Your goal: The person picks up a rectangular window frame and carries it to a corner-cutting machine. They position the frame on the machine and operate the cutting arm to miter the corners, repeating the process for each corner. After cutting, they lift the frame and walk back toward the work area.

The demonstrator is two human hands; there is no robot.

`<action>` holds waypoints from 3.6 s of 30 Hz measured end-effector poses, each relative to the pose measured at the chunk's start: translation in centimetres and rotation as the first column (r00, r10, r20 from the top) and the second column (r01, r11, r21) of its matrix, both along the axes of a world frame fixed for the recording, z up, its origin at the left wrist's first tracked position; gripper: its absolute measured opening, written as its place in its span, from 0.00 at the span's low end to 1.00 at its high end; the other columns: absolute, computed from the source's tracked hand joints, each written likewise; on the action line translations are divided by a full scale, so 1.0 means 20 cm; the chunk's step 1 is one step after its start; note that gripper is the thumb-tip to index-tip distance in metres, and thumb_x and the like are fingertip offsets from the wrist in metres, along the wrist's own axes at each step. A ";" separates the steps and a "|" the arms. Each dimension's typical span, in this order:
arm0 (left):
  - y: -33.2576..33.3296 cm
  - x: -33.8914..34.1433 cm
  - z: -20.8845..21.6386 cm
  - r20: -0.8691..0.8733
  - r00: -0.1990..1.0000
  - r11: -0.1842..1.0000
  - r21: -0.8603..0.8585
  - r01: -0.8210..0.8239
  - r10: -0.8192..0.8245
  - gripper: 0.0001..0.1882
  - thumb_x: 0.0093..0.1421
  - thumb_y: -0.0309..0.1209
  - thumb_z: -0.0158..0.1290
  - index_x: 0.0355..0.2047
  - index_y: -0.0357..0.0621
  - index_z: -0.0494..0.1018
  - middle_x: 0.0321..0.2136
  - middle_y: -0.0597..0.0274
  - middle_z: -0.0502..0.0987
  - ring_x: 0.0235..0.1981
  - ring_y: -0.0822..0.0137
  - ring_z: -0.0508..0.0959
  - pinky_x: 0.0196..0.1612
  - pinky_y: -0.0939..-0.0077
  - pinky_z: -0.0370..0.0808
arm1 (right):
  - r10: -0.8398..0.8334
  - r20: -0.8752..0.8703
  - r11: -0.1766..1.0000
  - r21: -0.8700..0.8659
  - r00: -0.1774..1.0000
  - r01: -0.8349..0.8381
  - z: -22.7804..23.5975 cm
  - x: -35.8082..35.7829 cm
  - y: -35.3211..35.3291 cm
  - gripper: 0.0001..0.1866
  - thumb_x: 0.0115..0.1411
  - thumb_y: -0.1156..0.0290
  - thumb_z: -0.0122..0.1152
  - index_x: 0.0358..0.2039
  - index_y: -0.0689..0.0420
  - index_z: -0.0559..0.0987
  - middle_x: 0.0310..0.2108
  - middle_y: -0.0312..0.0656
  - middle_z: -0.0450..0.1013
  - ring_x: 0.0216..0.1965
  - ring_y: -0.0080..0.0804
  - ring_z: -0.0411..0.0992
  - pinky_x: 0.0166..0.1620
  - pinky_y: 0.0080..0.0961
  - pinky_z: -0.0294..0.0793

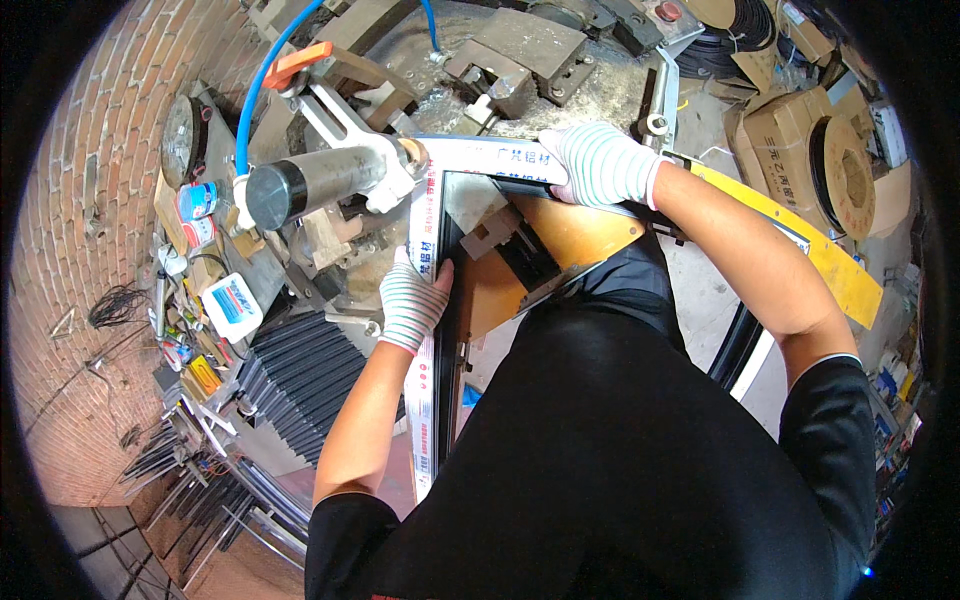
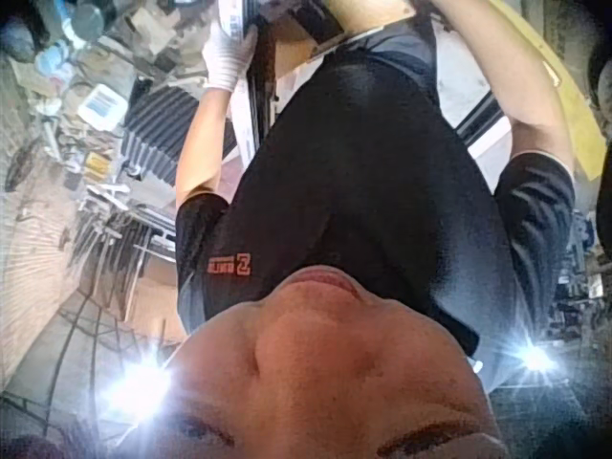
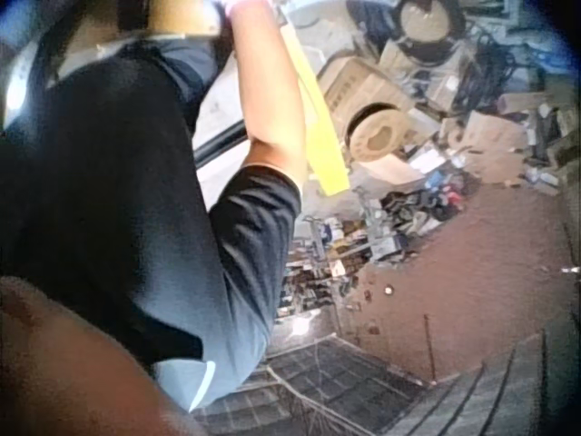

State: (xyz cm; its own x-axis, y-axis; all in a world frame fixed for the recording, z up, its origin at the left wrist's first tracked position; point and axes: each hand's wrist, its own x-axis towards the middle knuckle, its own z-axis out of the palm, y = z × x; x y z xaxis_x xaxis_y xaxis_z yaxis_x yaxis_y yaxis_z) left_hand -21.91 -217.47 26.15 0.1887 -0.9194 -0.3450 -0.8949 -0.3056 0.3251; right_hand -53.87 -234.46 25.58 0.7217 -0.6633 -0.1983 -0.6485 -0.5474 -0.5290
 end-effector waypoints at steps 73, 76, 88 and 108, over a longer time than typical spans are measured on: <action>0.04 0.04 0.11 -0.204 0.976 0.997 0.015 -0.073 0.074 0.26 0.59 0.36 0.58 0.54 0.32 0.75 0.36 0.40 0.84 0.39 0.44 0.85 0.43 0.54 0.80 | -0.076 -0.280 0.995 0.038 0.957 0.090 0.02 0.05 -0.01 0.31 0.51 0.56 0.78 0.44 0.65 0.73 0.29 0.49 0.78 0.29 0.39 0.75 0.36 0.34 0.77; 0.04 0.04 0.12 -0.212 0.974 0.996 0.028 -0.079 0.083 0.26 0.59 0.36 0.58 0.54 0.31 0.75 0.36 0.40 0.84 0.39 0.43 0.85 0.42 0.54 0.80 | -0.074 -0.282 0.996 0.028 0.957 0.085 0.02 0.05 -0.01 0.32 0.50 0.56 0.79 0.44 0.65 0.73 0.26 0.45 0.76 0.25 0.32 0.70 0.33 0.32 0.75; 0.04 0.04 0.07 -0.197 0.978 0.998 0.022 -0.060 0.064 0.36 0.58 0.46 0.62 0.58 0.30 0.72 0.37 0.38 0.83 0.40 0.42 0.84 0.45 0.54 0.80 | -0.068 -0.284 0.997 0.015 0.956 0.076 0.04 0.06 0.00 0.32 0.51 0.55 0.78 0.43 0.66 0.73 0.27 0.50 0.77 0.26 0.41 0.74 0.35 0.35 0.76; 0.10 -0.03 0.13 -0.383 0.909 0.860 -0.394 -0.323 0.166 0.26 0.61 0.43 0.66 0.52 0.40 0.73 0.41 0.53 0.80 0.40 0.59 0.81 0.45 0.65 0.79 | -0.190 -0.249 0.974 -0.167 0.950 0.151 0.10 0.11 0.13 0.29 0.55 0.47 0.75 0.38 0.59 0.73 0.30 0.53 0.78 0.34 0.55 0.78 0.41 0.42 0.77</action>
